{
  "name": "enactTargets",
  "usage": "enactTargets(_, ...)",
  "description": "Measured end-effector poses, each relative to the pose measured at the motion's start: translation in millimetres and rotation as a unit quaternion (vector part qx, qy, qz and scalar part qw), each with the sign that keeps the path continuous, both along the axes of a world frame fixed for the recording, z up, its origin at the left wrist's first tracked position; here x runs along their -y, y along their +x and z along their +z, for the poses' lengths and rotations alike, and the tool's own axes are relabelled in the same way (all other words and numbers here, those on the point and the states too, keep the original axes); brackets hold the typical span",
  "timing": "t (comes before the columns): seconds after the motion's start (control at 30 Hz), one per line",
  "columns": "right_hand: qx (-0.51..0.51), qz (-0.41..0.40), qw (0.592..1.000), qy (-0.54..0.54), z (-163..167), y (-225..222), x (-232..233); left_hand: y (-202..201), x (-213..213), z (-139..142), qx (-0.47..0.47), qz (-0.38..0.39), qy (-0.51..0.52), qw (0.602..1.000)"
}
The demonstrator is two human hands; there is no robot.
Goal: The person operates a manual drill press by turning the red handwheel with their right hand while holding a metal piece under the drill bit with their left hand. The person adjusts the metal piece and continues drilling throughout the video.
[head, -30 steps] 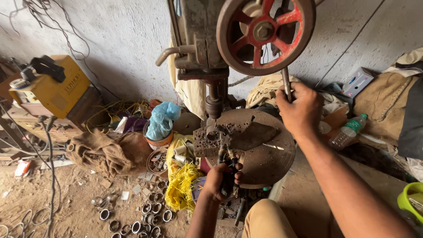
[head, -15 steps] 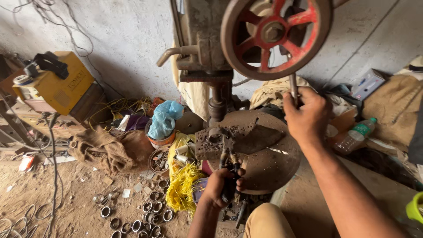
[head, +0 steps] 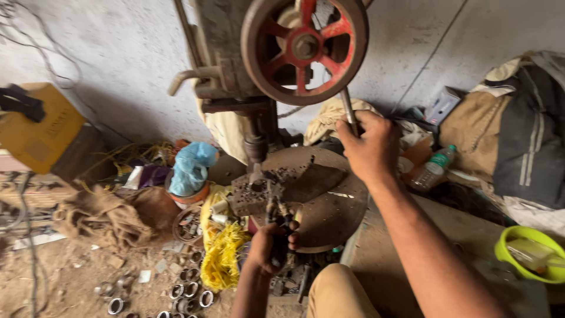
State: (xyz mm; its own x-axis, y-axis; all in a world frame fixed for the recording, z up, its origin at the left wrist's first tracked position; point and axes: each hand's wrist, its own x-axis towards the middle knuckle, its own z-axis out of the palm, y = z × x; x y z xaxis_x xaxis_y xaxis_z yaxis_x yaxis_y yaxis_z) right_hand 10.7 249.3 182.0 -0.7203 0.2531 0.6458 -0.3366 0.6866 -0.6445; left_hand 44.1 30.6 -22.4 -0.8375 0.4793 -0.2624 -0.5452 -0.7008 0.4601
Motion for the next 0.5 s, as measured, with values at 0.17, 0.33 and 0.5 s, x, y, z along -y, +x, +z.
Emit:
enactTargets(0.17,-0.035,-0.071,0.996,0.052,-19,-17,5,-1,0,-3,-0.005,-0.001,0.006,1.0)
enactTargets(0.33,-0.053,-0.073,0.993,0.071,-6,-6,4,-2,-2,0,-0.001,-0.002,0.006,1.0)
enactTargets(0.5,0.032,-0.053,0.979,0.192,5,1,-3,-2,0,4,-0.007,-0.039,0.038,0.998)
